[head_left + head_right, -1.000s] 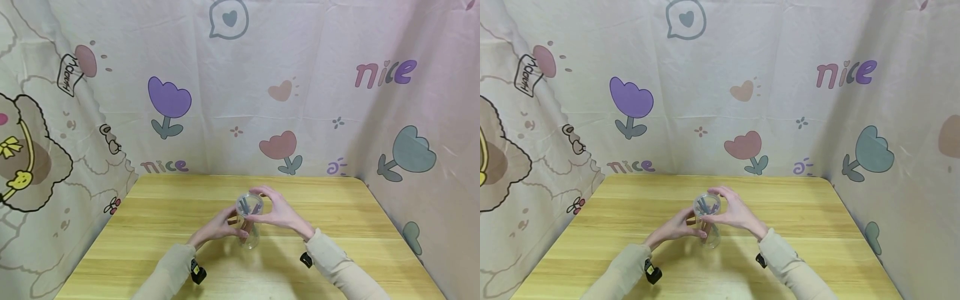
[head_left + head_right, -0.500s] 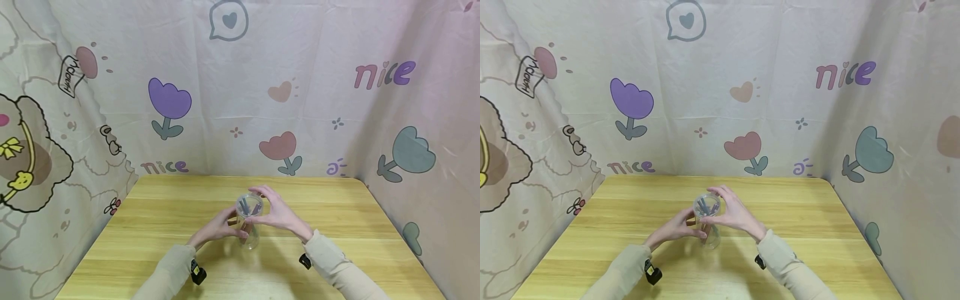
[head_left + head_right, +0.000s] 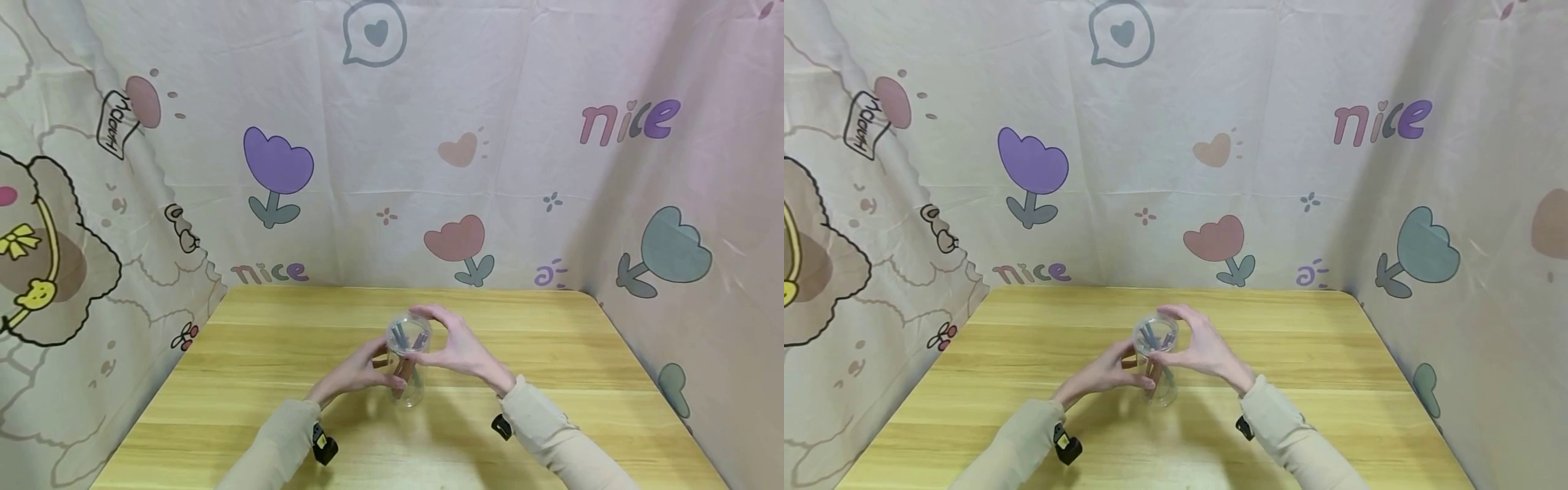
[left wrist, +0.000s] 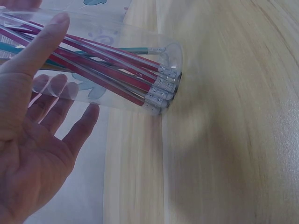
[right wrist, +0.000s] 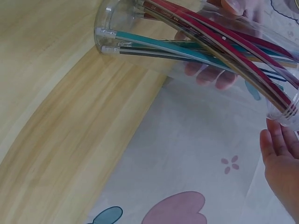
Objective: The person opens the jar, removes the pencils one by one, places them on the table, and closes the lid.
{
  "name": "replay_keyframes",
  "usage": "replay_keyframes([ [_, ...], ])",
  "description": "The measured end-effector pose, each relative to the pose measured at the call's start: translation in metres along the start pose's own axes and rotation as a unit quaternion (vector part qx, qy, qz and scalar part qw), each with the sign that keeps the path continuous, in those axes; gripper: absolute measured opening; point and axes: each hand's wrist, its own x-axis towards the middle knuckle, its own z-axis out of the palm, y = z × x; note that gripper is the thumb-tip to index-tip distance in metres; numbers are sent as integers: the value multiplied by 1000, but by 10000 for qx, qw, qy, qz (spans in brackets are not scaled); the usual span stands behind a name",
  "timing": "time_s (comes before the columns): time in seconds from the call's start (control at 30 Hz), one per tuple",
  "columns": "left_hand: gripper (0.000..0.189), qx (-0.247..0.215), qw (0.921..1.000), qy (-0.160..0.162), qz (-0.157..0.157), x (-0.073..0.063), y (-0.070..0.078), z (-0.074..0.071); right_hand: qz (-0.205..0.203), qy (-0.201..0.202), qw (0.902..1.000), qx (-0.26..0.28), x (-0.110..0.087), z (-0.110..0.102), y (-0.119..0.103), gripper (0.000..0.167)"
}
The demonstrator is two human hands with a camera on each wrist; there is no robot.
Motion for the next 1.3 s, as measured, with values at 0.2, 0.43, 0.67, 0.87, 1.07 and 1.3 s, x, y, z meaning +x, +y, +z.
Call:
replay_keyframes([
  [0.2,81,80,10000,58,14,-2,0,-1,125,143,9991,381,-3,-3,0,72],
  [0.43,82,61,9999,79,-45,-1,-1,-1,-96,465,9911,1241,-12,-5,-1,74],
  [0.67,84,122,9999,28,36,0,-1,0,-326,777,9798,1816,-26,-6,7,73],
  [0.87,87,99,9999,10,38,1,-2,0,-501,873,9696,2229,-41,-9,15,72],
  [1.07,88,58,10000,44,12,2,-1,0,-705,931,9628,2437,-56,-9,24,70],
  [1.3,85,46,10000,14,-23,1,-1,0,-463,800,9665,2396,-76,-7,39,68],
])
